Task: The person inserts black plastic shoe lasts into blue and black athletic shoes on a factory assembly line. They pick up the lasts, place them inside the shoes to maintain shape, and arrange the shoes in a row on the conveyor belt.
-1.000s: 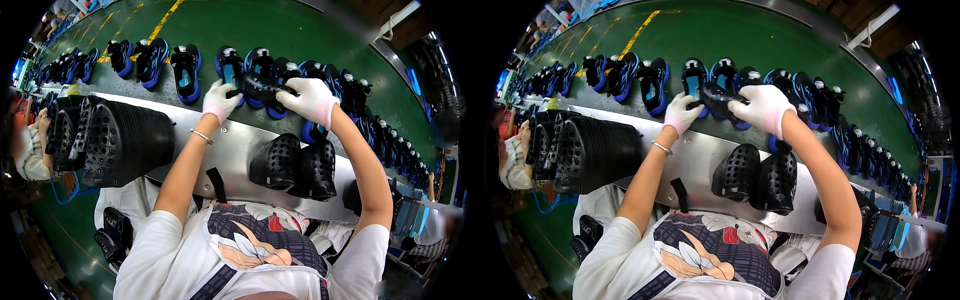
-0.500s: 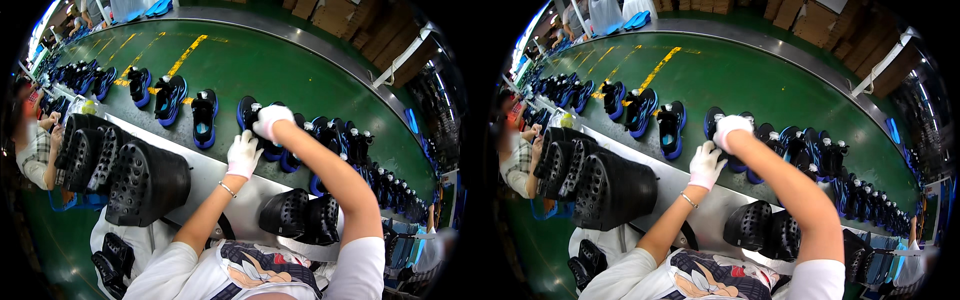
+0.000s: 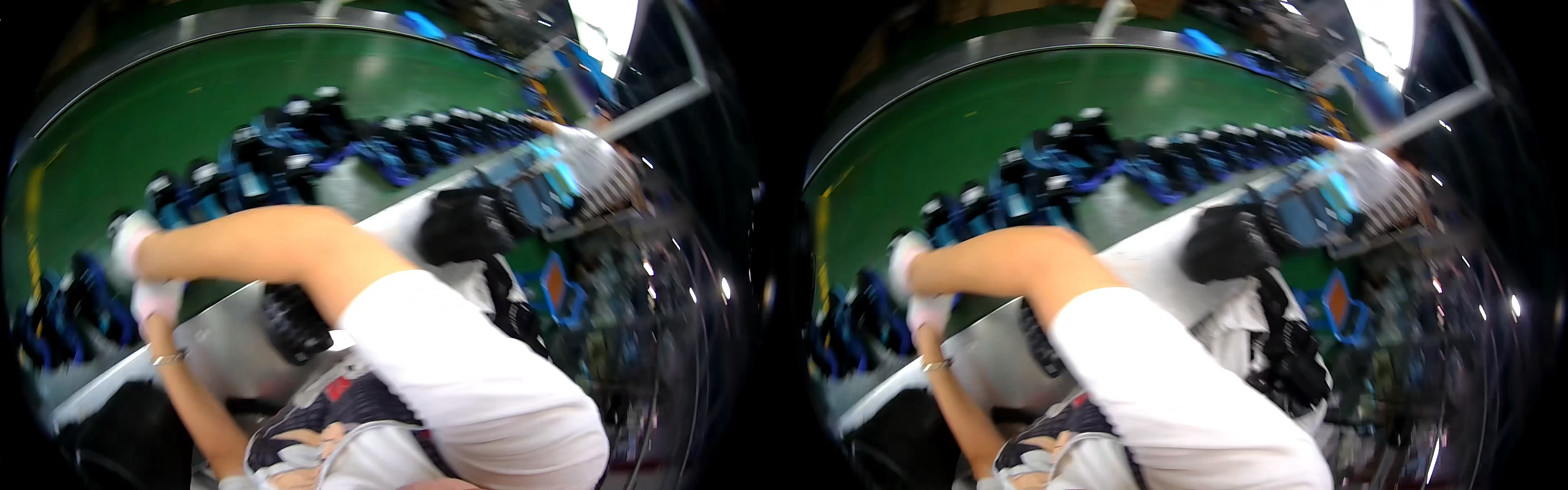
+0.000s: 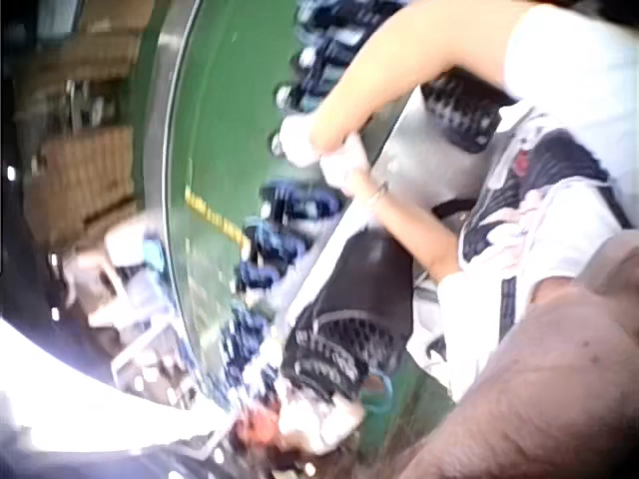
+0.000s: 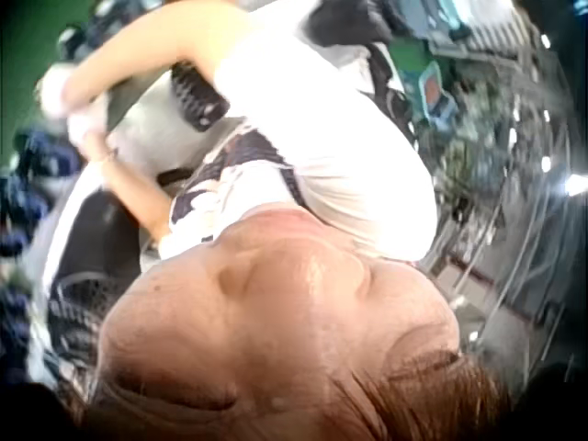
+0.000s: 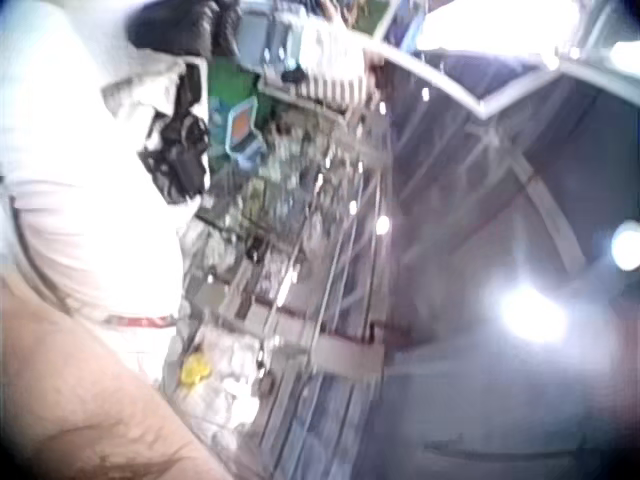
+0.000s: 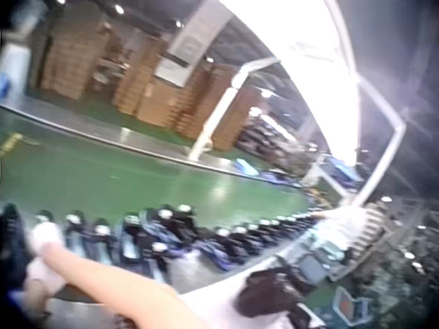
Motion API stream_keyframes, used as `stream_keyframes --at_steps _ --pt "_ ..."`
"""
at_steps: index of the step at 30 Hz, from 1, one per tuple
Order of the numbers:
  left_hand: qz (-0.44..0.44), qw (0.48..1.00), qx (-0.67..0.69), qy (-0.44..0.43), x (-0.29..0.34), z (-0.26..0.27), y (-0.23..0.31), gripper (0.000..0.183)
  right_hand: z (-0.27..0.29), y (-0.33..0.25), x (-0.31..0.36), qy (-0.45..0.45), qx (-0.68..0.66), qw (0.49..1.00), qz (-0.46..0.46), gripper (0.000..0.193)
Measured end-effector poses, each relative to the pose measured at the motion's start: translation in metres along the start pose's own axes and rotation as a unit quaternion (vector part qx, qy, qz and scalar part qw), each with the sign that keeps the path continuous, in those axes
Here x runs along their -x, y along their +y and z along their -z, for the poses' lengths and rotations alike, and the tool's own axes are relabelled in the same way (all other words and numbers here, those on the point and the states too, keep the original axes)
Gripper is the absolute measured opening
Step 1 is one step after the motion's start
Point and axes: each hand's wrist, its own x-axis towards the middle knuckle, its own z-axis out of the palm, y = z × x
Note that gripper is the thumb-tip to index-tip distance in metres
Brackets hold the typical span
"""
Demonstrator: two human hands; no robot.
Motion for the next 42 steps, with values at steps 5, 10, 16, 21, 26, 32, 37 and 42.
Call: stream_keyframes --at_steps 5,10,16,21,26,32,37,42 --pt "0.065 0.994 -0.07 -0.045 0.004 0.018 0.003 0.047 -0.032 -0.011 -0.043 0.026 0.04 0.999 0.019 0.032" --pt "0.016 0.994 -0.103 0.042 0.013 0.013 -0.003 0.029 -0.028 -0.013 -0.055 0.061 0.047 0.997 0.017 0.03" --pt "-0.028 0.987 -0.156 0.011 0.006 0.015 0.009 0.031 -0.028 0.003 -0.049 0.035 0.0 0.999 -0.021 0.03" --pt "0.028 0.995 -0.097 0.022 0.022 0.036 0.04 0.041 0.019 0.002 0.03 0.129 0.049 0.99 -0.038 0.022" --pt "0.008 0.98 -0.178 0.087 0.022 0.042 0.001 0.045 0.082 0.031 0.238 0.149 -0.01 0.989 0.013 0.025" --pt "-0.223 0.923 -0.097 0.297 0.061 0.044 0.079 0.034 -0.034 0.071 0.41 0.364 -0.11 0.886 -0.265 0.021" --pt "-0.21 0.958 -0.099 0.165 0.036 0.015 0.087 0.039 -0.141 0.05 0.459 0.265 -0.187 0.865 -0.382 0.024" --pt "-0.149 0.967 -0.159 0.135 0.024 0.02 0.083 0.047 -0.224 0.03 0.449 0.208 -0.297 0.845 -0.394 0.026"
